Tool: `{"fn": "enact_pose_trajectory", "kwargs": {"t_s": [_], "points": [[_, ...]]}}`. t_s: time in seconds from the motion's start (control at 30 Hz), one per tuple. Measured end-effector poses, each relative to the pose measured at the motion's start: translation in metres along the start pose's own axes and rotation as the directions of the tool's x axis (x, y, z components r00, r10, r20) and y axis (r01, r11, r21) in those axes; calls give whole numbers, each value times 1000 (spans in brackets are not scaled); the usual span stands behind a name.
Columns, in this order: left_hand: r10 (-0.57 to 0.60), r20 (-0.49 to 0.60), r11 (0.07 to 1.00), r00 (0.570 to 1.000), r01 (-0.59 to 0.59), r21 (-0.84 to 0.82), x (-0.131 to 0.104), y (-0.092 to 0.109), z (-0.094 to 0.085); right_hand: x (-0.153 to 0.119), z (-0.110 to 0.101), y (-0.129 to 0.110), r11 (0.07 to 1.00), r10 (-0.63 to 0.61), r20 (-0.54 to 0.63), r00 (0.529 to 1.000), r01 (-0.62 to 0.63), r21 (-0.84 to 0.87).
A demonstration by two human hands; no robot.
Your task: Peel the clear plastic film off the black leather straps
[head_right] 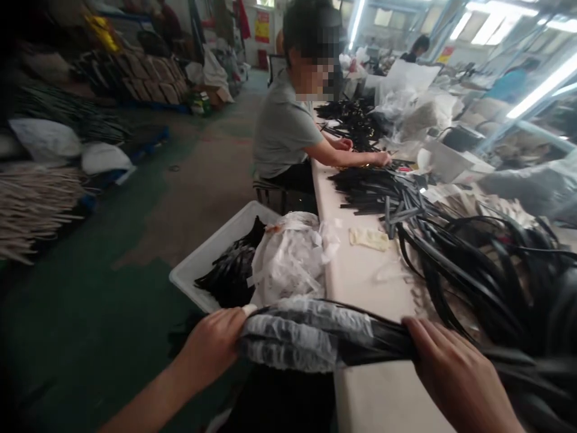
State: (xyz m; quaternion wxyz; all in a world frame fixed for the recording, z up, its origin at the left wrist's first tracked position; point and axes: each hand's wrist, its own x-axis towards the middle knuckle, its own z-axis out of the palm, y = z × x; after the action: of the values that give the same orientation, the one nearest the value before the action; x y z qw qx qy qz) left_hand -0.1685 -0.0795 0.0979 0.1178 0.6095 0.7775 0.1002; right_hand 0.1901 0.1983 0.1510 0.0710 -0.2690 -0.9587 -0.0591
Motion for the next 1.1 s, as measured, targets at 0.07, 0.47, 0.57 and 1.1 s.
{"fn": "enact_pose_trajectory", "kwargs": {"t_s": [0.07,0.47,0.57,1.1], "points": [[-196,-88,980,977,199,20,-32,-43,-5,92,-3,-42,978,-199,40,979,201,-54],[-745,-195,617,638,770,161,-45,-198,33,431,58,-269,797,-604,-3,797,604,16],[-726,-68,674,684,727,130,0,-241,71,417,63,-266,843,-528,-61,847,531,87],[2,-92,953,996,-30,-303,233,-12,78,61,123,-84,641,533,68,844,-455,619]]}}
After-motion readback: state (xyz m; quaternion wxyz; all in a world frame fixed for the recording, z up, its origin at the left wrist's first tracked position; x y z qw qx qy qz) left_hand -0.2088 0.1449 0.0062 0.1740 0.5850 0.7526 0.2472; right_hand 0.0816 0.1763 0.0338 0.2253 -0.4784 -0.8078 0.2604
